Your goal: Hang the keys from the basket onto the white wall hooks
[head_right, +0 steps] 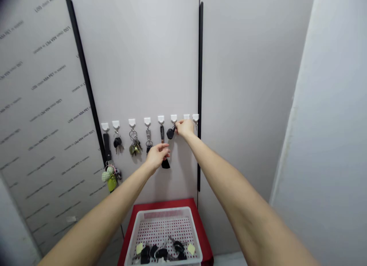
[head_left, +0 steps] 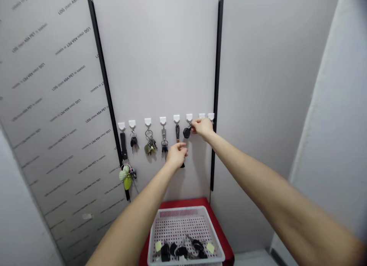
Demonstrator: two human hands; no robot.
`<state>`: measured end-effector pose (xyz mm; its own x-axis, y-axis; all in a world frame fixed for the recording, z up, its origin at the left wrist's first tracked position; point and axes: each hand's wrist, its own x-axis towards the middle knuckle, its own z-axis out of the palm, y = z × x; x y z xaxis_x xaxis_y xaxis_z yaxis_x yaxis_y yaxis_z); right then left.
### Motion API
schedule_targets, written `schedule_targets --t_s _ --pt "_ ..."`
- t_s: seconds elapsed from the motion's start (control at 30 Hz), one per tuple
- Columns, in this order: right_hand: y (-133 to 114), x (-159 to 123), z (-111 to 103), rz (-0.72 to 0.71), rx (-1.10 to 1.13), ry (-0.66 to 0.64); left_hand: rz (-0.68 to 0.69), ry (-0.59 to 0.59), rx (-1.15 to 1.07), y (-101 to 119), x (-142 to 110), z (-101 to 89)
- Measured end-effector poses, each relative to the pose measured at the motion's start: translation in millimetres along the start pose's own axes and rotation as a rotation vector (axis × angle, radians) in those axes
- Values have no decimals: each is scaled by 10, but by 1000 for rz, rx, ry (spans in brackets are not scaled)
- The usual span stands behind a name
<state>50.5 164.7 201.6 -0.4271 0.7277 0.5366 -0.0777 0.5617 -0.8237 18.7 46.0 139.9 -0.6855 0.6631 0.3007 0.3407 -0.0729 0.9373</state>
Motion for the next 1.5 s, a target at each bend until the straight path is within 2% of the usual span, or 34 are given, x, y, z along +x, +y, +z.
schedule_targets --t_s 0.1,0.17,0.27,0.3,0.33,0.37,0.4,0.47,0.5,0.57,0.67,0.83,0.93,1.03,1.1,1.17,1.27,1.37,1.5 --pt "91 51 17 -27 -118 -21 -18 -28 43 -121 -70 -34" --pt "170 -11 2 -17 -145 -16 -47 -68 92 -304 -169 -76" --pt "366 -305 -22 -128 -244 76 -90 -201 249 -762 -412 -170" --pt "461 -464 -27 -184 -304 69 -100 -266 330 -944 -517 -208" --pt "569 -654 -28 -226 -369 -2 -108 -337 425 -1127 -630 -248" --pt "688 -869 -28 -245 -430 -144 -116 -411 529 -1299 -746 -288" --pt "816 -1102 -25 -219 -480 -371 -125 -482 636 -1454 -858 -325" --pt "1082 -1570 -8 -163 -552 -957 -145 -603 820 -1694 -1046 -381" --pt "1210 -1777 5 -139 -608 -1141 -149 -641 889 -1777 -1116 -394" --pt "1424 -2089 36 -93 -774 -1263 -143 -672 983 -1877 -1200 -392" --pt "1594 -2261 64 -90 -870 -1191 -157 -647 1049 -1922 -1211 -349" --pt "1601 -2151 43 -95 -768 -1090 -210 -593 964 -1908 -1102 -340" --pt "1577 -2181 68 -133 -706 -1111 -186 -642 966 -1881 -1100 -364" --pt "1557 -2316 172 -243 -633 -1178 -115 -702 1068 -1854 -1169 -355" --pt "1554 -2402 258 -287 -658 -1185 -112 -675 1130 -1846 -1208 -343" --pt "1568 -2448 321 -240 -702 -1174 -174 -638 1122 -1852 -1211 -349" --pt "1609 -2428 339 -79 -610 -1137 -246 -596 953 -1867 -1146 -397" --pt "1606 -2341 293 112 -294 -1052 -310 -546 626 -1839 -1055 -436" --pt "1466 -2213 224 319 132 -899 -382 -424 119 -1686 -970 -394"
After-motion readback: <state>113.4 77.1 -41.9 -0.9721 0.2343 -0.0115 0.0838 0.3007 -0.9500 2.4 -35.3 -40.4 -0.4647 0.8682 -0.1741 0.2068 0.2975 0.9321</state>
